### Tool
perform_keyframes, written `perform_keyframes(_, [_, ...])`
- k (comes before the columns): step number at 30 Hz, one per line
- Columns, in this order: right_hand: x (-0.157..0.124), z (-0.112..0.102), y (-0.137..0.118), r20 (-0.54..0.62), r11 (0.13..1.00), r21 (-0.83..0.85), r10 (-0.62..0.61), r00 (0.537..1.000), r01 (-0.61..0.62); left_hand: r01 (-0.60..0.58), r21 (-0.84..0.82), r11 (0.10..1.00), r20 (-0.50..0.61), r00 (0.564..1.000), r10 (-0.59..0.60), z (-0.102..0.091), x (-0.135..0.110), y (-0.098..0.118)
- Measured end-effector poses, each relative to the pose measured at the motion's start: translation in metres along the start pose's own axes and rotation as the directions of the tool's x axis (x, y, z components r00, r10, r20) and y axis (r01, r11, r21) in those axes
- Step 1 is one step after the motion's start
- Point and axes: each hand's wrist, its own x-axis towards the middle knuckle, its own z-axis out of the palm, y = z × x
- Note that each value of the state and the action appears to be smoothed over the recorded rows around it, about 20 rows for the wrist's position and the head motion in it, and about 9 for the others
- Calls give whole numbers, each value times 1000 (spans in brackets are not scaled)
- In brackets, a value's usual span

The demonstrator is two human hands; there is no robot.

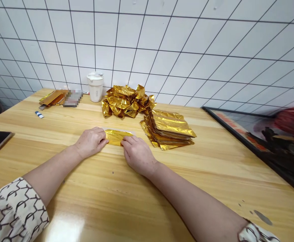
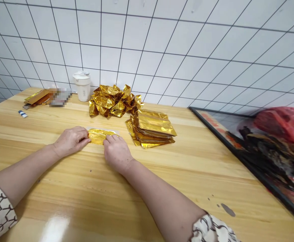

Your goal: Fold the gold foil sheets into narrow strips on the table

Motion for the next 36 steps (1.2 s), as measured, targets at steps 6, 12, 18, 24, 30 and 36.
perform_keyframes(6, [2, -9, 4, 166, 995, -83, 63, 984, -50, -49, -82, 995, -73, 996, 44, 2, 0, 3])
perform_keyframes(12, [3, -10, 0, 169, 997, -81, 22, 985, -9, -171, -185, 968, -58, 985, 164, 8, 3, 16])
perform_keyframes(18, [1, -4, 1, 56, 999, 20, 43, 997, -44, -157, -253, 955, 63, 982, 178, 11, 4, 15])
perform_keyframes(24, [3, 8, -3, -23, 960, 274, -47, 999, 52, -175, -332, 927, 46, 978, 201, 10, 7, 17])
perform_keyframes(30, [4, 6, -3, 75, 965, 260, -3, 997, -17, -146, -302, 942, 64, 983, 173, 9, 7, 16])
perform_keyframes(36, [4, -4, -3, 129, 986, 135, 80, 988, -97, -53, -225, 973, 60, 996, 68, 5, 7, 15])
